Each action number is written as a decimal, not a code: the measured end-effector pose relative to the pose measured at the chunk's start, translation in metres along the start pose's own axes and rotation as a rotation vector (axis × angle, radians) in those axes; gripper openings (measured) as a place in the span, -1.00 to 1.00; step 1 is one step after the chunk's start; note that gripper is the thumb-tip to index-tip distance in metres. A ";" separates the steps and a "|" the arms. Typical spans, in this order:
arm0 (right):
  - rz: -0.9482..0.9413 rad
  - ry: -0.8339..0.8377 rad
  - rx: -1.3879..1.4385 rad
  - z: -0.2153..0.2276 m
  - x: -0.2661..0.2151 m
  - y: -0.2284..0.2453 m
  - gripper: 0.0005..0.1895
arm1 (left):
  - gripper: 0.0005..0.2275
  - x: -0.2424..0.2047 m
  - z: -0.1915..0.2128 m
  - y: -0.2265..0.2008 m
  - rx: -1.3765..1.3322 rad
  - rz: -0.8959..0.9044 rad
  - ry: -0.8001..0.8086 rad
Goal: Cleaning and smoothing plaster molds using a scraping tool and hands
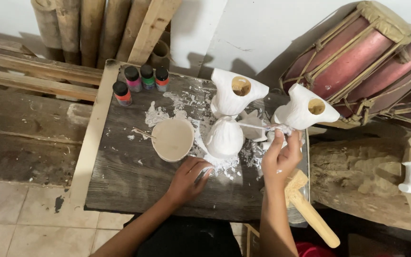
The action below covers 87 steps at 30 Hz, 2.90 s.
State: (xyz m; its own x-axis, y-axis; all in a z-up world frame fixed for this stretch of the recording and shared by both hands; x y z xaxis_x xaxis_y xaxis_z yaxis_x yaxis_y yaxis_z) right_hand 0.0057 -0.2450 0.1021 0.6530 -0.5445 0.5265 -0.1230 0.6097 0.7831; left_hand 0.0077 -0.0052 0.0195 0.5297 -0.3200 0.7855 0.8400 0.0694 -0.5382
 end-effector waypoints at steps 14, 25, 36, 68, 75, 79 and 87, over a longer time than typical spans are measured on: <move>0.093 -0.042 -0.089 0.004 0.002 -0.004 -0.83 | -0.91 0.007 0.003 0.000 -0.019 -0.005 -0.018; 0.136 -0.058 -0.086 0.005 0.012 0.003 -0.83 | -0.90 0.007 0.004 -0.004 -0.015 -0.003 -0.019; 0.153 -0.079 -0.094 0.005 0.009 0.023 -0.82 | -0.92 0.004 0.001 -0.002 -0.002 -0.004 0.002; 0.175 -0.007 -0.128 0.019 0.000 0.028 -0.84 | -0.91 0.001 -0.002 -0.001 0.038 -0.051 -0.022; 0.157 0.032 -0.185 0.028 -0.013 0.032 -0.85 | -0.91 0.001 -0.001 -0.002 0.043 -0.060 -0.023; 0.173 0.049 -0.158 0.016 -0.007 0.052 -0.85 | -0.89 -0.001 -0.001 -0.001 0.049 -0.067 -0.027; 0.206 0.046 -0.156 0.003 0.001 0.047 -0.85 | -0.93 -0.002 0.000 -0.002 0.047 -0.086 -0.022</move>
State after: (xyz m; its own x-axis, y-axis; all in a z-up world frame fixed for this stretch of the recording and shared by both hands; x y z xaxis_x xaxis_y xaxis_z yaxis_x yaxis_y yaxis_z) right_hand -0.0019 -0.2189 0.1410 0.6598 -0.3752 0.6511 -0.1421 0.7886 0.5983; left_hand 0.0052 -0.0048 0.0190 0.4577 -0.3057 0.8349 0.8867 0.0872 -0.4541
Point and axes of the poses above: each hand's wrist, its own x-axis towards the middle knuckle, its own z-axis out of the back of the hand, y = z × x, the point moved 1 cm from there along x, towards the middle knuckle, and after that the axes turned 14 degrees about -z, right-handed, at the moved point
